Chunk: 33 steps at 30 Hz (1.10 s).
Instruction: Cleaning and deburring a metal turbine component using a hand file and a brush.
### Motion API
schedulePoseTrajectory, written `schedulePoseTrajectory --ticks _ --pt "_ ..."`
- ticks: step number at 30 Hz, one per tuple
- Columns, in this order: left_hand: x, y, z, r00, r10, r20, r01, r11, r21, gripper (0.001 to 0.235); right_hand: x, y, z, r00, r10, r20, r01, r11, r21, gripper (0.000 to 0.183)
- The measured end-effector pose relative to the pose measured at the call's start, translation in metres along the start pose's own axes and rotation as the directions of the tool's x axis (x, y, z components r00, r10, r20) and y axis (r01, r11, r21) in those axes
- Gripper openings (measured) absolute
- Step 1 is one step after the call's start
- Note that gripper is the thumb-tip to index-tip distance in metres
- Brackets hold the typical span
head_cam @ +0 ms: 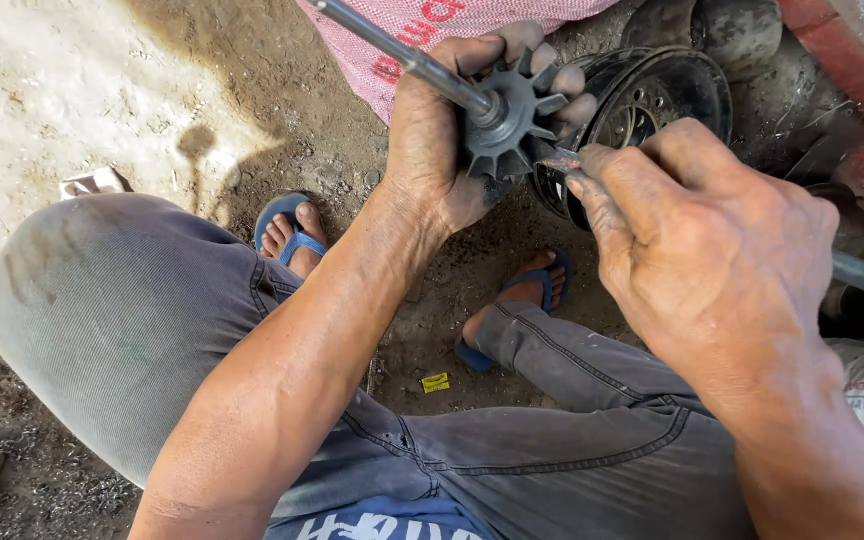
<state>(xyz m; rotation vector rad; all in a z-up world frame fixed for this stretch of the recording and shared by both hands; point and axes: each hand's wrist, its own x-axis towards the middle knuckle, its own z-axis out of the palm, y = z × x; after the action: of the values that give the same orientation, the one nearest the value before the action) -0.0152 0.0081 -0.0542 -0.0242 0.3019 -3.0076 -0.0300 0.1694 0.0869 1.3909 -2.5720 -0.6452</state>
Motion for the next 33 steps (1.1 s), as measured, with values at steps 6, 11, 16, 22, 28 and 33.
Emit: schedulePoseTrajectory --ticks 6,11,16,22,28,33 --pt "-0.001 0.002 -0.011 0.999 0.047 0.024 -0.045 0.997 -0.059 0.009 0.005 -0.012 0.001 0.985 -0.034 -0.167 0.081 0.957 0.279 0.010" --pt "-0.002 -0.002 -0.008 0.993 0.115 0.002 -0.114 0.991 -0.076 0.010 0.005 -0.016 0.007 0.993 0.031 -0.111 -0.006 0.976 0.218 0.013" --pt "-0.008 -0.003 -0.010 0.988 0.147 -0.039 -0.150 0.984 -0.092 0.009 0.006 -0.020 -0.002 0.992 0.018 -0.125 0.042 0.886 0.461 0.011" --pt "-0.010 -0.009 -0.006 0.979 0.166 -0.118 -0.169 0.986 -0.009 0.013 0.008 -0.017 -0.012 0.990 0.017 0.143 -0.061 0.947 0.314 0.020" --pt "-0.013 -0.005 -0.008 0.965 0.180 -0.191 -0.180 0.983 0.020 0.016 0.011 -0.017 -0.011 0.991 -0.025 0.128 -0.059 0.790 0.611 0.017" --pt "-0.017 -0.005 -0.006 0.955 0.193 -0.227 -0.191 0.981 0.030 0.017 0.014 -0.019 -0.003 0.975 0.005 0.221 -0.125 0.836 0.534 0.016"
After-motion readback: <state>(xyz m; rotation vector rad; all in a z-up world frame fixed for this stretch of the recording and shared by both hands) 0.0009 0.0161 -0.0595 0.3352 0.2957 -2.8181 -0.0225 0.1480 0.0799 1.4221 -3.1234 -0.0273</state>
